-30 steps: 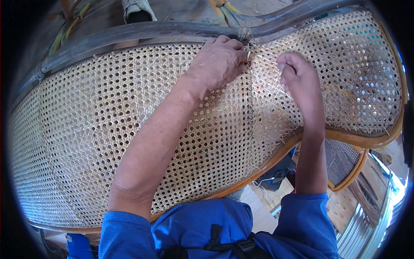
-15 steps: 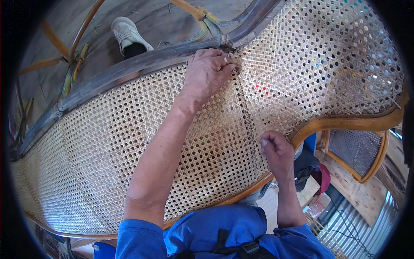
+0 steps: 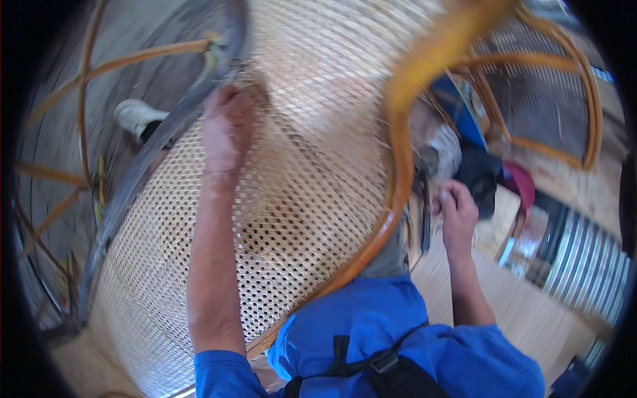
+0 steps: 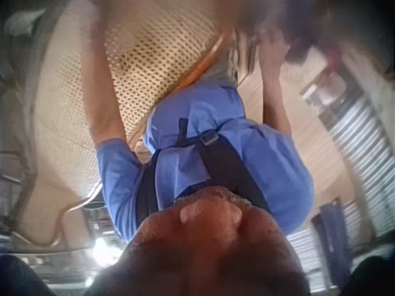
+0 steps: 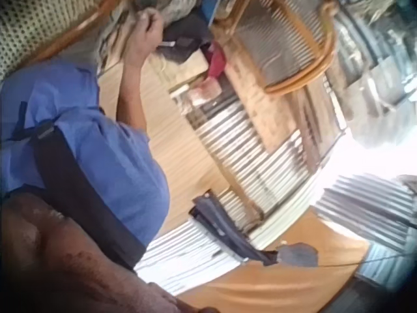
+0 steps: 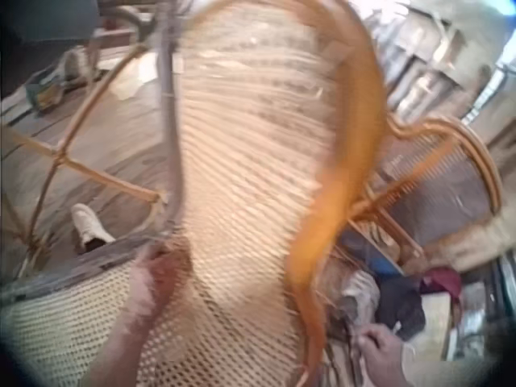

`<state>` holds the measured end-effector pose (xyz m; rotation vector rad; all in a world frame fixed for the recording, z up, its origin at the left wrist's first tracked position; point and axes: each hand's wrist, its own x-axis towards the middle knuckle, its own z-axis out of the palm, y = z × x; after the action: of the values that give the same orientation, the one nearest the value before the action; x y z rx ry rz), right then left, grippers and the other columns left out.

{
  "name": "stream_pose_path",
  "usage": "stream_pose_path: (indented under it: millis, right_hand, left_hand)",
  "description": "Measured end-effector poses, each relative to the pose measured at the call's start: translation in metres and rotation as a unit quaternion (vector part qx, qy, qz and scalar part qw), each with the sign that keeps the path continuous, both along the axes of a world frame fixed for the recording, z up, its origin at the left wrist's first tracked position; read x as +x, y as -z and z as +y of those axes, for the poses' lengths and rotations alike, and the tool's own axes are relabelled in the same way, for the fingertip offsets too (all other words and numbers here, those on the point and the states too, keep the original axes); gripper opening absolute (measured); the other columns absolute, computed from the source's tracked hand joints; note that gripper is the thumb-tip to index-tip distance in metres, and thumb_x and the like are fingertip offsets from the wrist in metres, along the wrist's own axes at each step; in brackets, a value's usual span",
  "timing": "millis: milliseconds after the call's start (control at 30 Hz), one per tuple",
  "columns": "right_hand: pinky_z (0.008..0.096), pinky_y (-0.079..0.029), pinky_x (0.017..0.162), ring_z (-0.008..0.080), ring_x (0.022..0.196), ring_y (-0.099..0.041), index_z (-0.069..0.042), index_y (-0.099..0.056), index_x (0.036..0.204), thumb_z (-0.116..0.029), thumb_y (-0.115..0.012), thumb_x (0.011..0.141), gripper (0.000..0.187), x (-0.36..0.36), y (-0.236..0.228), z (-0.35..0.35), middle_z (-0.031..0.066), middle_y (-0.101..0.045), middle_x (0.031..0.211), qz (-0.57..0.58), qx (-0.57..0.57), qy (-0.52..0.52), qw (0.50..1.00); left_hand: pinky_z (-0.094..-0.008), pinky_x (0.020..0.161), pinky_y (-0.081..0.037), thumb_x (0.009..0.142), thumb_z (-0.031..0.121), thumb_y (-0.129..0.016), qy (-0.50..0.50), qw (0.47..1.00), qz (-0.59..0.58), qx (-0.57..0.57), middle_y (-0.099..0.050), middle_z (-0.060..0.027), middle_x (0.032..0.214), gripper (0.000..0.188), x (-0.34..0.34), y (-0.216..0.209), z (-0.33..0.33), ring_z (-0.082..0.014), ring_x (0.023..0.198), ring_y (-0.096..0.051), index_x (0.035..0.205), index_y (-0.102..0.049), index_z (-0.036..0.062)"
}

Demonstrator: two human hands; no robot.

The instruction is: The recorder is weaving and trimming rattan strips onto a large chair frame using hand tools.

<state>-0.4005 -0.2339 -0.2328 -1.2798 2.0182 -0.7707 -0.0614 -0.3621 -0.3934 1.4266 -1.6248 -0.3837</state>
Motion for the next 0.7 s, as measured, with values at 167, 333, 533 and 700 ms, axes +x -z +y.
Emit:
stream_pose_path:
  millis: [167,333,533,700]
  right_hand:
    - [0.0205,-0.043,0.056,0.0053,0.063,-0.052,-0.002,-0.060,0.097,-0.008,-0.054,0.092,0.010,-0.088,0.054,0.049,0.0004,-0.058,0.078,-0.052,0.010,0.125,0.991]
    - [0.0350,-0.048,0.066,0.0255,0.073,-0.062,-0.002,-0.061,0.094,-0.015,-0.057,0.087,0.015,-0.113,0.119,0.124,0.0130,-0.063,0.081,0.158,0.069,-0.015,0.985]
    - [0.0413,-0.047,0.075,0.0363,0.083,-0.061,-0.003,-0.061,0.092,-0.017,-0.057,0.086,0.016,-0.072,0.130,0.136,0.0185,-0.062,0.085,0.128,0.074,0.014,0.989]
    - [0.0408,-0.047,0.076,0.0350,0.084,-0.060,-0.003,-0.060,0.093,-0.015,-0.057,0.086,0.015,-0.086,0.121,0.140,0.0177,-0.062,0.087,0.134,0.074,0.037,0.988]
  left_hand:
    - [-0.0393,0.082,-0.048,0.083,0.008,-0.061,-0.027,0.992,-0.119,0.037,-0.062,-0.0127,0.101,0.026,-0.004,0.002,0.012,-0.0315,0.093,-0.058,0.108,-0.068,0.0112]
    - [-0.0412,0.084,-0.047,0.089,0.016,-0.058,-0.022,0.988,-0.144,0.052,-0.060,-0.0160,0.105,0.026,-0.010,0.001,0.018,-0.0334,0.096,-0.058,0.113,-0.066,0.0097]
    - [-0.0426,0.088,-0.046,0.093,0.024,-0.053,-0.027,0.981,-0.184,0.057,-0.060,-0.0185,0.111,0.029,-0.003,0.008,0.018,-0.0360,0.102,-0.057,0.117,-0.064,0.0103]
    - [-0.0420,0.092,-0.045,0.094,0.025,-0.052,-0.030,0.978,-0.195,0.069,-0.058,-0.0208,0.116,0.030,-0.003,0.007,0.016,-0.0371,0.108,-0.055,0.118,-0.063,0.0110]
